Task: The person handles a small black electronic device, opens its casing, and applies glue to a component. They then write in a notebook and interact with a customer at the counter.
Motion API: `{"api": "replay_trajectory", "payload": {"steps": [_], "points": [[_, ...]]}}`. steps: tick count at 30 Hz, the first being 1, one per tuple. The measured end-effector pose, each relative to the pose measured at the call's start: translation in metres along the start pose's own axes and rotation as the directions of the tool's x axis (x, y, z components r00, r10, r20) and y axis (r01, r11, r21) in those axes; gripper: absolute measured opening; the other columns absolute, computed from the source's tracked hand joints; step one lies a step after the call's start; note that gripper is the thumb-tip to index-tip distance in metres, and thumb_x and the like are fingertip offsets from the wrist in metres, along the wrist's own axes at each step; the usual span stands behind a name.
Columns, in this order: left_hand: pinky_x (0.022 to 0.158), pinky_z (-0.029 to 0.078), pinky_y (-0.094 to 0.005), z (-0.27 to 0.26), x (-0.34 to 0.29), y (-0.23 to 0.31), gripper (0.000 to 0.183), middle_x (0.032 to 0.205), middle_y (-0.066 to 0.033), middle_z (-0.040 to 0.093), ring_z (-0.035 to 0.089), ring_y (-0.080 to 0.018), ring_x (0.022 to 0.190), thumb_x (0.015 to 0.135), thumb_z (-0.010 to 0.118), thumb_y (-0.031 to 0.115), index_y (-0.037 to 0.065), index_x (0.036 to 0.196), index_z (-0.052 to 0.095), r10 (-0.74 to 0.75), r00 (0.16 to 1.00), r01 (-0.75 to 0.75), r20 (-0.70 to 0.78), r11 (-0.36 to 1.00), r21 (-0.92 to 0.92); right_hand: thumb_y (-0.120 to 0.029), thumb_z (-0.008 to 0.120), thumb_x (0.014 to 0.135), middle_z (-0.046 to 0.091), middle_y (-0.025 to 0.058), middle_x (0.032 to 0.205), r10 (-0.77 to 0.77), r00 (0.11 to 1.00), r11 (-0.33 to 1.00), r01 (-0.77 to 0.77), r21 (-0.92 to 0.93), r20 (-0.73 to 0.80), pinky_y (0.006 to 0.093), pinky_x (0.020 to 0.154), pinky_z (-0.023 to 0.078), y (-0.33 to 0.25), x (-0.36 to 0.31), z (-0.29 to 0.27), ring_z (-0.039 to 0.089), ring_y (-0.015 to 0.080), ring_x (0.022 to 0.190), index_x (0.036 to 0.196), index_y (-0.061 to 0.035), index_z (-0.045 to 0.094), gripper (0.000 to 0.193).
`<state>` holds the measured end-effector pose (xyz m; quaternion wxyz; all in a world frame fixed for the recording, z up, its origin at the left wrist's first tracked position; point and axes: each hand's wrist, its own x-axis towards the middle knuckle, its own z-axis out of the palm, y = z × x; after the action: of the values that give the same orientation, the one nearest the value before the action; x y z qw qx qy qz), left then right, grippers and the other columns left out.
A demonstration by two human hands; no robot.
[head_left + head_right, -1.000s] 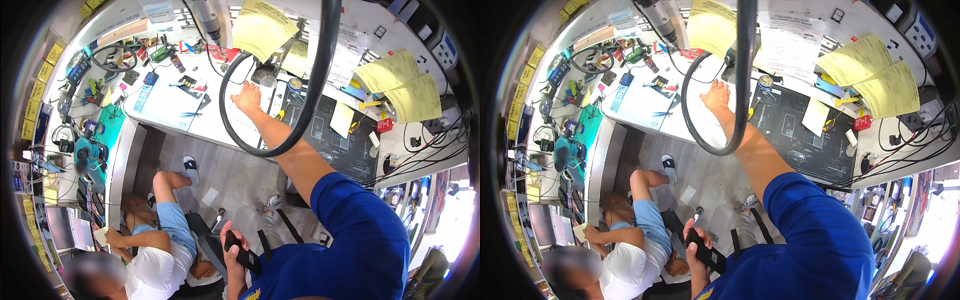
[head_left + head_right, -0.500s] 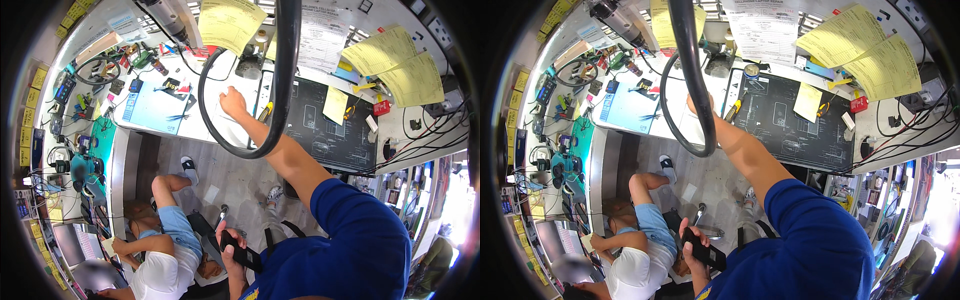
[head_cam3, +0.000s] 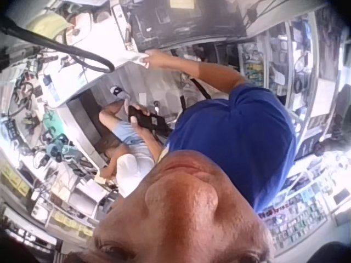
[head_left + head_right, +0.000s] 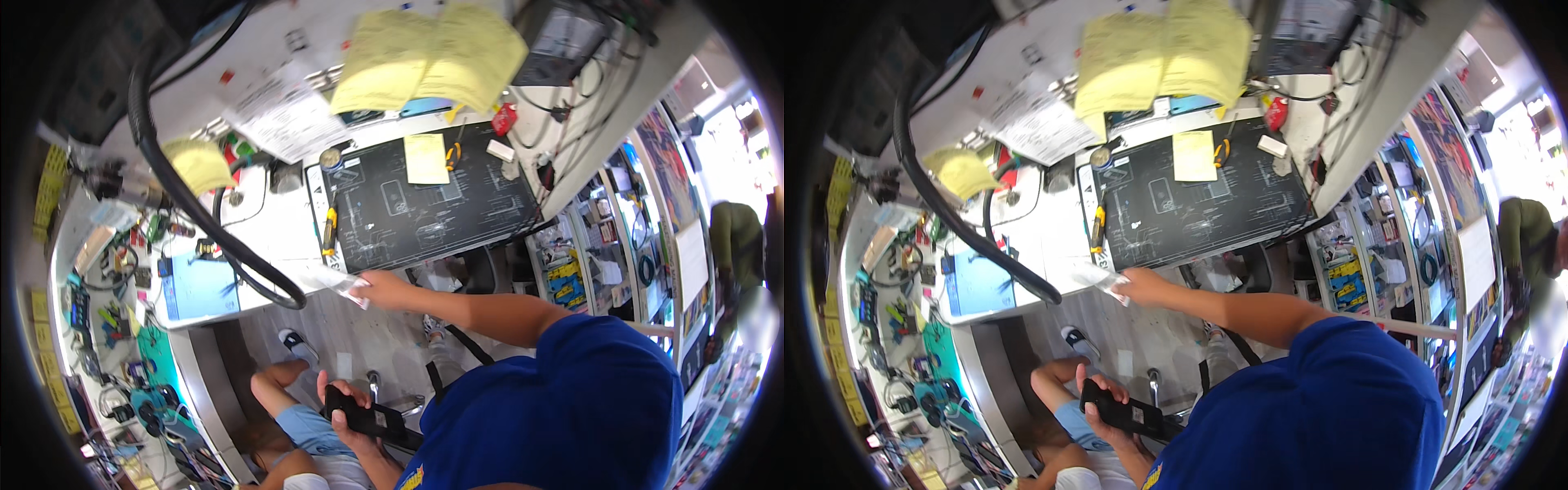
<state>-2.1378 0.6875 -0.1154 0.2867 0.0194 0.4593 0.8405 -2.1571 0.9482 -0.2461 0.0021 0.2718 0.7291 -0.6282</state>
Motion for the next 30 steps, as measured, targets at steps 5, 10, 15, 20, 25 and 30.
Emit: {"api": "replay_trajectory", "payload": {"steps": [5,10,15,20,25,30], "points": [[0.066,0.047,-0.0281,0.031,0.008,-0.008,0.093,0.103,-0.0065,0.052,0.054,-0.0151,0.078,0.084,0.076,0.045,0.003,0.155,0.034,-0.089,0.975,0.078,0.202,0.995,0.058,-0.039,0.069,0.1,0.069,0.0013,0.097,0.166,0.964,0.939,-0.219,0.266,0.208,0.0248,0.068,0.048,0.0,-0.111,-0.086,0.06,0.0082,0.082,0.118,-0.0058,0.068,0.038],[0.07,0.046,-0.0274,0.091,0.015,-0.025,0.098,0.104,-0.0041,0.052,0.052,-0.0129,0.078,0.079,0.08,0.048,0.004,0.155,0.037,-0.259,0.874,0.209,0.411,0.964,0.163,-0.025,0.063,0.1,0.06,0.0011,0.082,0.02,0.994,0.391,-0.111,0.914,0.112,0.027,0.062,0.038,-0.005,-0.253,-0.151,0.052,0.0099,0.068,0.117,-0.0014,0.064,0.029],[0.071,0.045,-0.0261,0.172,-0.009,-0.061,0.099,0.105,-0.0035,0.051,0.051,-0.0116,0.078,0.078,0.081,0.049,0.004,0.155,0.037,-0.347,0.669,0.246,0.657,0.938,0.245,-0.029,0.06,0.097,0.051,0.0035,0.069,-0.302,0.94,0.074,0.189,0.979,-0.159,0.0311,0.06,0.034,0.013,-0.373,-0.163,0.044,0.0146,0.06,0.109,0.0025,0.061,0.034],[0.069,0.046,-0.028,0.258,-0.075,-0.116,0.096,0.109,-0.0085,0.053,0.052,-0.0141,0.078,0.086,0.075,0.047,-0.001,0.157,0.032,-0.346,0.342,0.241,0.874,0.931,0.274,-0.025,0.061,0.095,0.054,0.0069,0.074,-0.312,0.85,-0.035,0.436,0.899,-0.424,0.0297,0.06,0.036,0.021,-0.495,-0.158,0.047,0.0137,0.061,0.116,0.0084,0.061,0.04],[0.066,0.045,-0.0317,0.322,-0.174,-0.176,0.095,0.112,-0.0111,0.054,0.051,-0.0168,0.078,0.091,0.072,0.047,-0.001,0.16,0.027,-0.298,0.11,0.404,0.948,0.885,0.231,-0.023,0.068,0.092,0.064,0.0105,0.103,-0.06,0.739,0.147,0.672,0.726,-0.671,0.0306,0.077,0.046,0.054,-0.629,-0.148,0.059,0.0163,0.087,0.137,0.0098,0.053,0.058],[0.067,0.042,-0.0343,0.372,-0.284,-0.223,0.089,0.11,-0.0108,0.05,0.046,-0.0182,0.077,0.096,0.067,0.05,0.002,0.16,0.028,-0.347,-0.128,0.67,0.929,0.661,0.339,-0.038,0.072,0.097,0.066,0.0057,0.12,-0.007,0.431,0.59,0.73,0.344,-0.903,0.0281,0.091,0.049,0.088,-0.781,-0.132,0.061,0.0117,0.106,0.144,-0.0003,0.054,0.063]]}}
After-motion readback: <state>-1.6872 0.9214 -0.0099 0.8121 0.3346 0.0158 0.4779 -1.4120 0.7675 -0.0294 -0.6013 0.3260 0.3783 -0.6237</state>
